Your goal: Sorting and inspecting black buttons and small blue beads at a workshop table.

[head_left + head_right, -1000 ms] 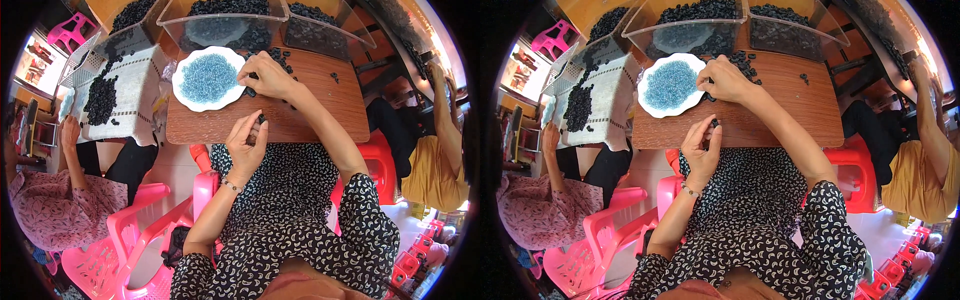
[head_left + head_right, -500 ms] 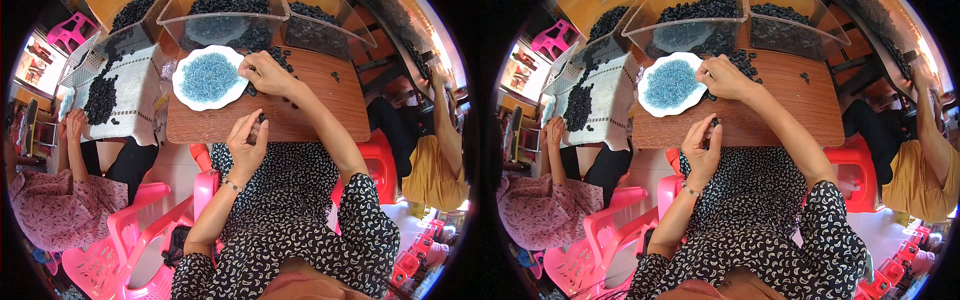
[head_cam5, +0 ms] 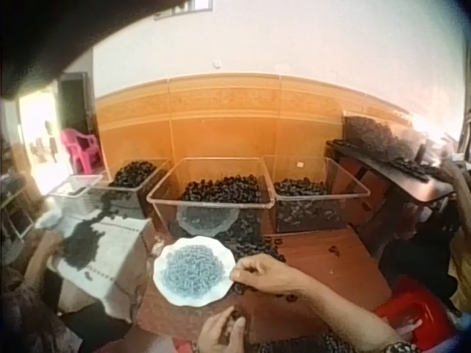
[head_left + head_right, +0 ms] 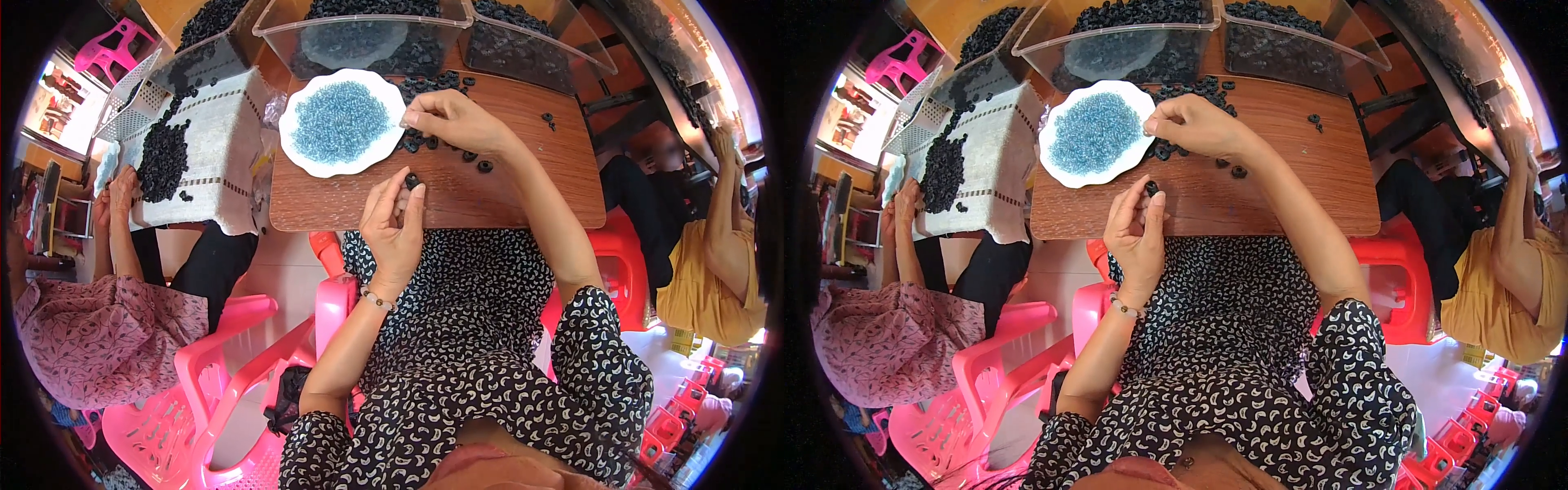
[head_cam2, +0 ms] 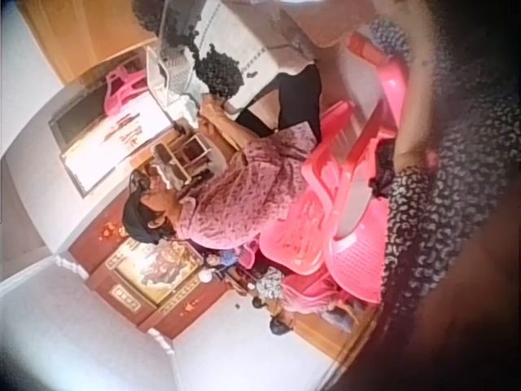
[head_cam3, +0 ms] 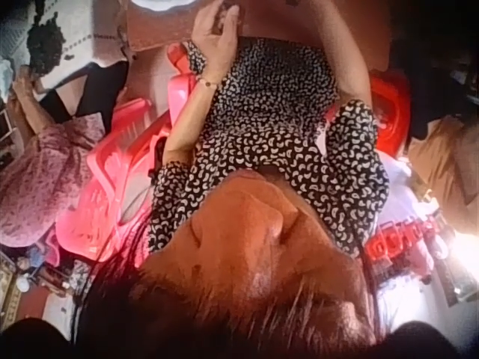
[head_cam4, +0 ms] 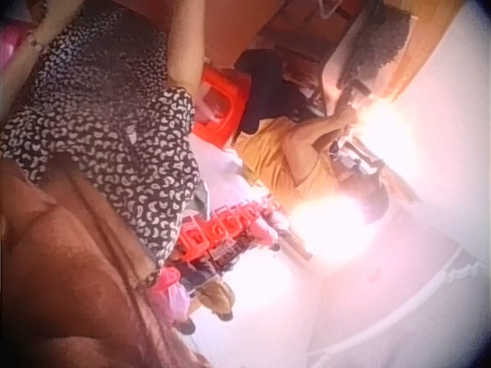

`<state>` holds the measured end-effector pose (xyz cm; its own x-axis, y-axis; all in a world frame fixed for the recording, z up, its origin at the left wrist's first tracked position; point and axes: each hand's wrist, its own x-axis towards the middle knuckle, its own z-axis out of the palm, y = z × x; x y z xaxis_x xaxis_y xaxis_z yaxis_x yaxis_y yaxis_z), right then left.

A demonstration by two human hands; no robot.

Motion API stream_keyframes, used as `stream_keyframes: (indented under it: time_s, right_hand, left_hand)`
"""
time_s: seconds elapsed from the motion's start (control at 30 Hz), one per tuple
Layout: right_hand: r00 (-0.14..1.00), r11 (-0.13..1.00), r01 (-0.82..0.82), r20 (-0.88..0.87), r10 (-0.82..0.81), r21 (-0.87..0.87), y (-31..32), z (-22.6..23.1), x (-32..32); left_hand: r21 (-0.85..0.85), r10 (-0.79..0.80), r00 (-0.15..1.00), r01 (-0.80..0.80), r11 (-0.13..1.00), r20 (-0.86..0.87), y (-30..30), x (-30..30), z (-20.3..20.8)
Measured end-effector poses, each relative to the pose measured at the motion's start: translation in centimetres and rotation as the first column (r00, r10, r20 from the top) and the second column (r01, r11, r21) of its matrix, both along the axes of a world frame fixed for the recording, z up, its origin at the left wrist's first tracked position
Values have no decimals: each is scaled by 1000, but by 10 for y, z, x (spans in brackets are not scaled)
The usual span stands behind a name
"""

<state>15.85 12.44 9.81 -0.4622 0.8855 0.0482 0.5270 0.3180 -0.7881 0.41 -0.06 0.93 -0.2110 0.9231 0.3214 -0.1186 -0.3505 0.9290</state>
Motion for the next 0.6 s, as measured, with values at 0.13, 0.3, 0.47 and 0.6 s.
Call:
stream_keyframes:
  time_s: [0.13,0.3,0.47,0.6]
  right_hand:
    - [982,964,-133,-159,98,-229,-29,6,17]
    - [988,927,-133,-118,97,-350,-58,7,33]
    - [989,924,-106,-131,61,-367,-65,1,36]
    - [989,930,-120,-121,82,-348,-67,4,36]
  left_hand:
    - [72,50,999,-48,996,-22,4,1,-11]
    - [121,46,986,-27,992,-160,2,0,-6]
    - [210,91,954,-30,977,-286,2,1,-5]
    - [278,95,945,-5,961,-314,3,3,-5]
